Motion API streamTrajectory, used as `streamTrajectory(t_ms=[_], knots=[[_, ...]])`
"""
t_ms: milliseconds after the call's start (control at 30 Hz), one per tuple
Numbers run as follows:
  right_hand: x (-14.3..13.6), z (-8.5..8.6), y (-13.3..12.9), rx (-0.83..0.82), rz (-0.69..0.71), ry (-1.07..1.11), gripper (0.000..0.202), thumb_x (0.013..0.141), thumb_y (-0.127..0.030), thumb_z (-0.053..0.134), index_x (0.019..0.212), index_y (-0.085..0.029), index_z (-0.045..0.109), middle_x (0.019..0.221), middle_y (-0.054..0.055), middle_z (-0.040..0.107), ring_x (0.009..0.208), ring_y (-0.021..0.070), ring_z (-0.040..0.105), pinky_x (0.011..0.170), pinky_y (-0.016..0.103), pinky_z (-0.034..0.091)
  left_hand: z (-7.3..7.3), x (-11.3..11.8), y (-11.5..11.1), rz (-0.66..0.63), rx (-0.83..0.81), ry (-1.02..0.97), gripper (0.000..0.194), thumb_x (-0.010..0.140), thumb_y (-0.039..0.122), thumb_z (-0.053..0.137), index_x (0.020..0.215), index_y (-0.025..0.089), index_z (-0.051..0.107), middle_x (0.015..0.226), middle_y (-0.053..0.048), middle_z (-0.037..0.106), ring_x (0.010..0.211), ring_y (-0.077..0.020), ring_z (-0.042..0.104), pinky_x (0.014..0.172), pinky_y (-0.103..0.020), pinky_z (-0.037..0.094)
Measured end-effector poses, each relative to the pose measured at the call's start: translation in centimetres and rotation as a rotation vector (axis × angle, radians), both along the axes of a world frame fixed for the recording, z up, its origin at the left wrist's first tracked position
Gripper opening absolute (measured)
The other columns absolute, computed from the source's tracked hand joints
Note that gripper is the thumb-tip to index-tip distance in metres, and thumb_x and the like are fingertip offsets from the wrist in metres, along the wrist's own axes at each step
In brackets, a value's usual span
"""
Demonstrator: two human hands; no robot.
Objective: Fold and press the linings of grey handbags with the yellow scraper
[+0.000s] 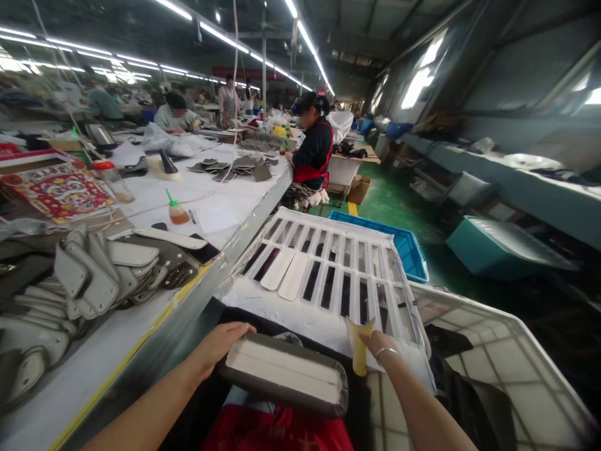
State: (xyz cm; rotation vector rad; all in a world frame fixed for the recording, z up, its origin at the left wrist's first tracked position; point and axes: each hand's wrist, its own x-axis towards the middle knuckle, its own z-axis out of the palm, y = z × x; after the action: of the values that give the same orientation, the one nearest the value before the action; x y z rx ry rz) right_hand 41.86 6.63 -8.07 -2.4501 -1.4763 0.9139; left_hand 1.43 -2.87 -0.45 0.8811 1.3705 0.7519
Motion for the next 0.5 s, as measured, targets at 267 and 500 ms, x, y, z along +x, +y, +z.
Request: streamTrajectory(t_ms=[267,500], knots=[[-5.9,4.8,1.2,0.05,0.423,-0.052,0.036,0.089,-0.04,0.04,0.083,-0.012,0.062,0.085,0.013,0.065,0.084,0.0239,0.061,0.071,0.032,0.043,0.2,-0.6,1.0,-0.139,-0.097,-0.024,0.042,0.067,0.045,0.068,0.094,0.013,0.068,0.081,-0.005,0.069,0.073,-0.0176,0.059,0.068,-0.026,0.041],[-17.4,10.4,-2.3,0.332,1.01,0.342,0.02,0.086,-0.029,0.047,0.085,-0.02,0.065,0.086,0.001,0.065,0.083,0.0119,0.057,0.076,0.021,0.039,0.1,-1.1,0.0,-0.142,-0.007,-0.13,0.042,0.081,0.047,0.052,0.108,0.017,0.063,0.107,-0.005,0.066,0.099,-0.0211,0.056,0.085,-0.027,0.04]])
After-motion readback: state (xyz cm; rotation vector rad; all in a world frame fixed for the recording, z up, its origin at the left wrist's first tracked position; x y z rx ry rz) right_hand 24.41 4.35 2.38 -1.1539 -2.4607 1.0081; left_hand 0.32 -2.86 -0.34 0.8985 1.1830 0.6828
